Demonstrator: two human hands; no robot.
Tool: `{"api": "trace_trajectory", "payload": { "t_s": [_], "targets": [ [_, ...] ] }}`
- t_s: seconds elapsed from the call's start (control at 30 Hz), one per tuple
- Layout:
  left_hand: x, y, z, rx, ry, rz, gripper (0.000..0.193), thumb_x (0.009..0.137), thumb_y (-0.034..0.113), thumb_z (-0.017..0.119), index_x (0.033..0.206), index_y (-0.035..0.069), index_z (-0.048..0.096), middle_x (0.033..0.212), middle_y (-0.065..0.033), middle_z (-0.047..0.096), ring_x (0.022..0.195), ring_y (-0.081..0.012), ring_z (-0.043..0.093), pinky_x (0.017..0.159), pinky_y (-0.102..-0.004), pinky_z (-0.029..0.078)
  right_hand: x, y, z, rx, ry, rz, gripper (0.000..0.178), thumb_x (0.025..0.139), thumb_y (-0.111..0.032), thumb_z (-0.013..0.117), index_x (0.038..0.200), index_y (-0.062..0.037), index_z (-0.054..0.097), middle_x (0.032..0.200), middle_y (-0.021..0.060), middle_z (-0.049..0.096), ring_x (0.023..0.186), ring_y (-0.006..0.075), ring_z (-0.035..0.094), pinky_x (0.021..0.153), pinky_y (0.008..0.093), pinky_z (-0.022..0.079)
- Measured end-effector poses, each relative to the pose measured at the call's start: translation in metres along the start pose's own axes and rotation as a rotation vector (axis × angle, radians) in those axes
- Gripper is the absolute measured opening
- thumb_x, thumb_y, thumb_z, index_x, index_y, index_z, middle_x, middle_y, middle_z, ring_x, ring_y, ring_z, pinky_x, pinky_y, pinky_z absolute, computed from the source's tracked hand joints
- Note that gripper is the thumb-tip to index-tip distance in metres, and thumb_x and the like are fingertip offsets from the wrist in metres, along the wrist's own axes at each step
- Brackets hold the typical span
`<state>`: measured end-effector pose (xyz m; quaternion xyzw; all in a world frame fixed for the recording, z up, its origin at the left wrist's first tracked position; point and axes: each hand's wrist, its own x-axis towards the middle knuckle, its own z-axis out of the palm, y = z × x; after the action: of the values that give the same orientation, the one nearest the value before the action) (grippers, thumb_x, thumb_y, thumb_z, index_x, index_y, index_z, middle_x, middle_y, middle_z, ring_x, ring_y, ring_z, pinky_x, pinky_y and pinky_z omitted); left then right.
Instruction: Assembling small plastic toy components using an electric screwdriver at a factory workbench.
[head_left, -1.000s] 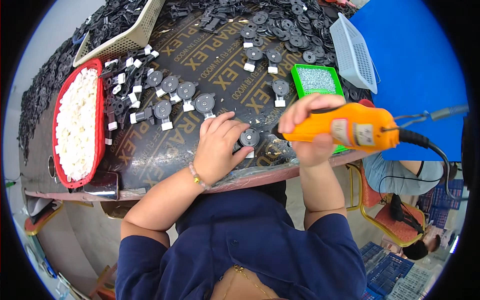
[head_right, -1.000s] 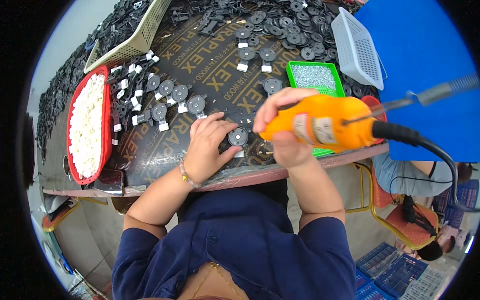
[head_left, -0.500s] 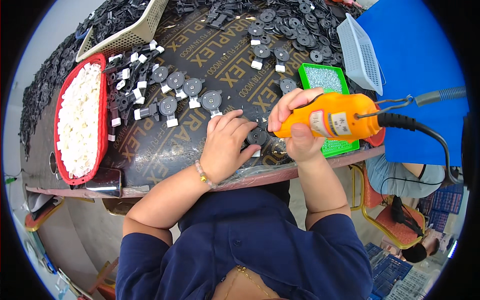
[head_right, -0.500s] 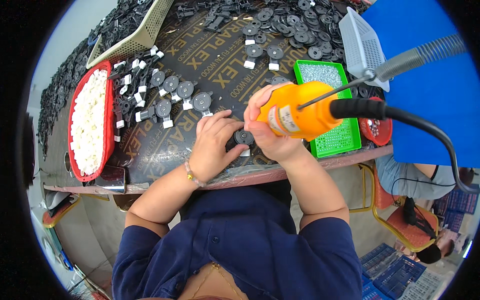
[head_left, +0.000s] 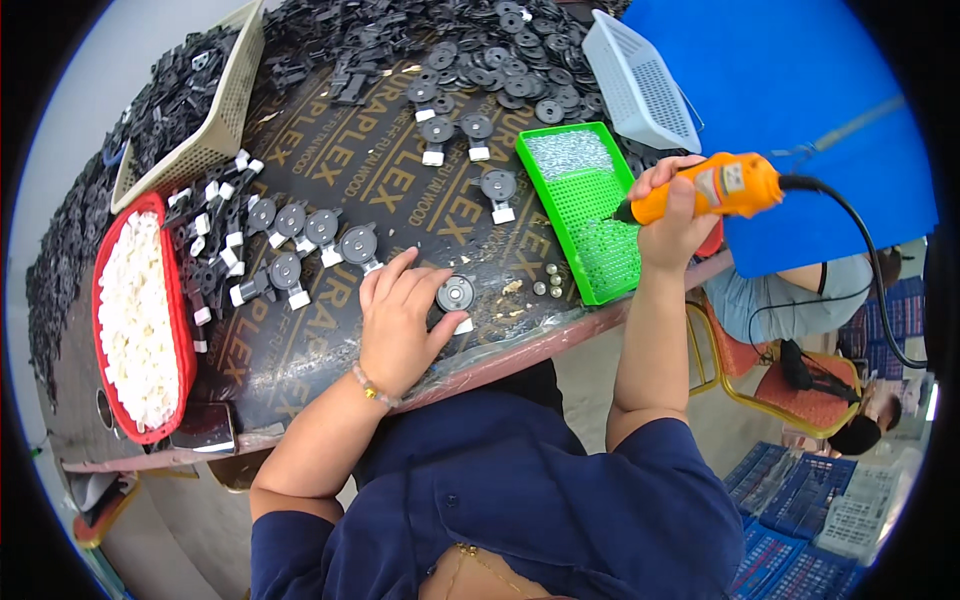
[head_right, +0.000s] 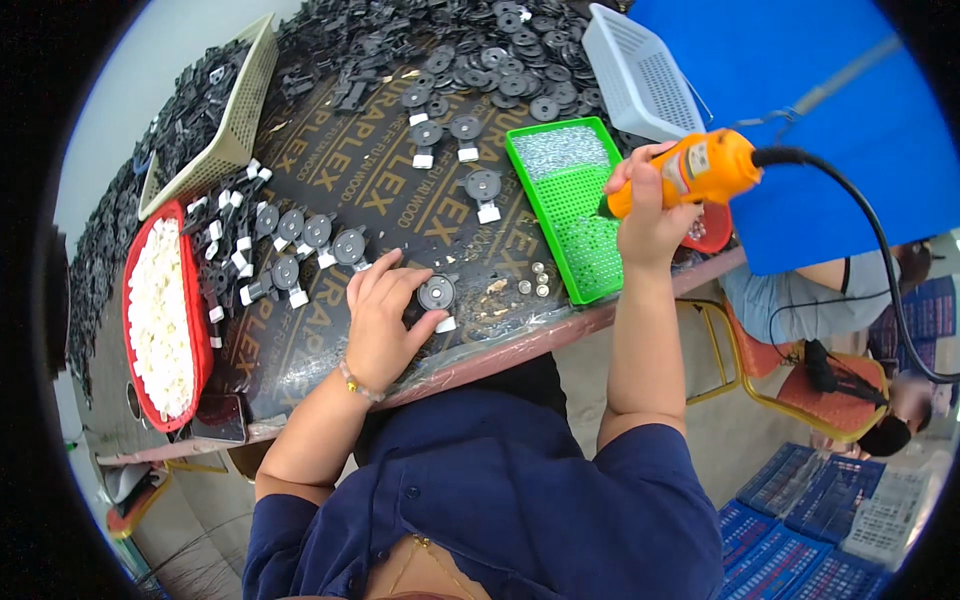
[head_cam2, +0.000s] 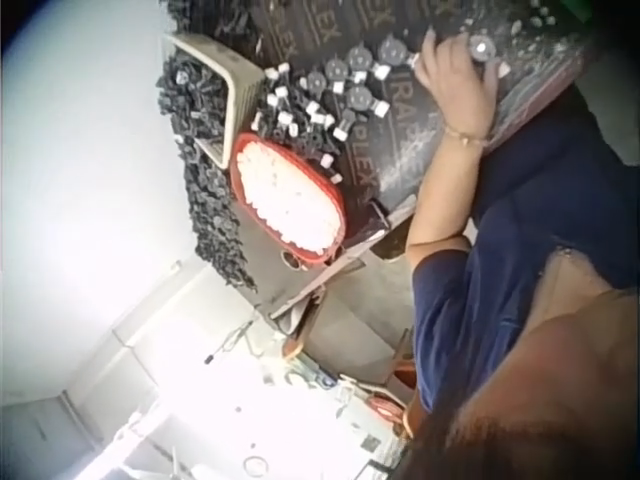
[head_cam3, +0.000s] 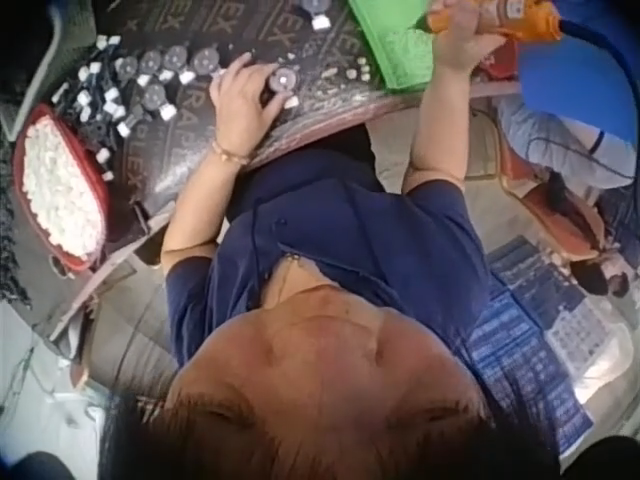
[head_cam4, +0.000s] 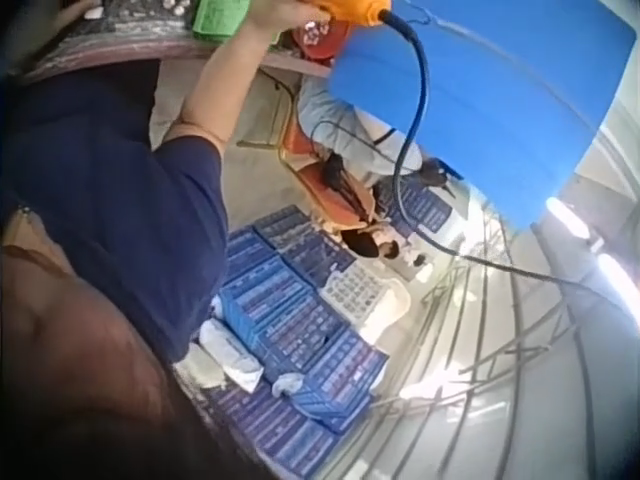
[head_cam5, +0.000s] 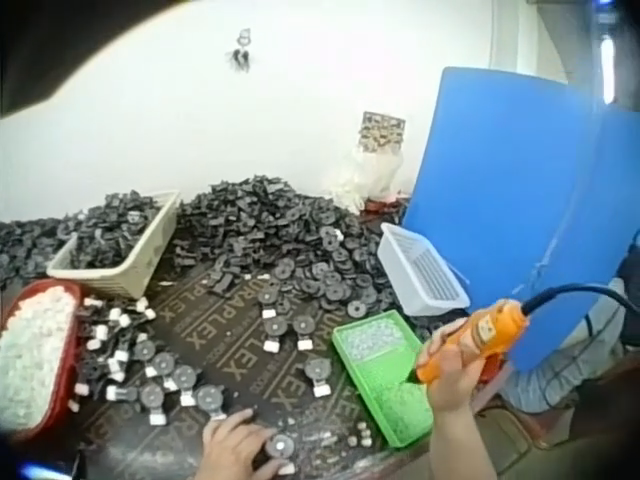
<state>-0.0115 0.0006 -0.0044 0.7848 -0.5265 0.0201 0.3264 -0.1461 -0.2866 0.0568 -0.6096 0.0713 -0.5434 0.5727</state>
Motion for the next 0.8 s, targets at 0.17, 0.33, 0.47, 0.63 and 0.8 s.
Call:
{"api": "trace_trajectory", "payload": {
  "t_s": [0.17, 0.33, 0.47, 0.63, 0.8],
  "targets": [
    [0.000, 0.000, 0.003, -0.006, -0.026, -0.001, 0.051, 0.077, 0.026, 0.084, 0.123, 0.010, 0.068, 0.120, -0.0064, 0.067, 0.134, -0.0329, 0.050, 0.110, -0.0524, 0.032, 0.002, 0.021, -0.030, -0.085, 0.086, -0.020, 0.028, 0.098, -0.021, 0.064, 0.116, -0.0075, 0.047, 0.085, 0.0060, 0.054, 0.070, 0.0171, 0.058, 0.059, 0.0324, 0.052],
    [0.000, 0.000, 0.003, -0.005, -0.031, -0.002, 0.052, 0.077, 0.026, 0.084, 0.123, 0.010, 0.068, 0.120, -0.0065, 0.067, 0.135, -0.0332, 0.050, 0.110, -0.0520, 0.032, 0.000, 0.026, -0.034, -0.117, 0.083, -0.012, 0.027, 0.099, -0.021, 0.064, 0.116, -0.0076, 0.048, 0.086, 0.0061, 0.054, 0.070, 0.0172, 0.058, 0.060, 0.0324, 0.052],
    [0.000, 0.000, 0.003, 0.007, -0.038, -0.003, 0.054, 0.076, 0.027, 0.085, 0.124, 0.009, 0.067, 0.121, -0.0068, 0.066, 0.135, -0.0338, 0.049, 0.110, -0.0516, 0.032, 0.000, 0.027, -0.035, -0.116, 0.094, 0.000, 0.030, 0.098, -0.023, 0.066, 0.116, -0.0073, 0.048, 0.086, 0.0062, 0.054, 0.071, 0.0175, 0.058, 0.061, 0.0324, 0.052],
    [0.001, 0.001, 0.000, -0.015, -0.023, -0.019, 0.057, 0.075, 0.029, 0.086, 0.125, 0.009, 0.067, 0.121, -0.0081, 0.066, 0.135, -0.0339, 0.049, 0.111, -0.0511, 0.032, 0.002, -0.007, -0.015, -0.001, 0.057, -0.070, 0.041, 0.095, -0.037, 0.070, 0.117, -0.0087, 0.049, 0.086, 0.0070, 0.053, 0.070, 0.0183, 0.057, 0.061, 0.0325, 0.052],
    [0.000, -0.002, 0.001, -0.042, -0.039, -0.019, 0.056, 0.075, 0.027, 0.087, 0.124, 0.009, 0.067, 0.121, -0.0089, 0.068, 0.136, -0.0340, 0.050, 0.112, -0.0503, 0.031, -0.021, -0.027, 0.039, 0.235, -0.130, -0.061, 0.054, 0.092, -0.051, 0.073, 0.117, -0.0099, 0.050, 0.088, 0.0089, 0.054, 0.070, 0.0204, 0.058, 0.060, 0.0332, 0.053]
  ]
}}
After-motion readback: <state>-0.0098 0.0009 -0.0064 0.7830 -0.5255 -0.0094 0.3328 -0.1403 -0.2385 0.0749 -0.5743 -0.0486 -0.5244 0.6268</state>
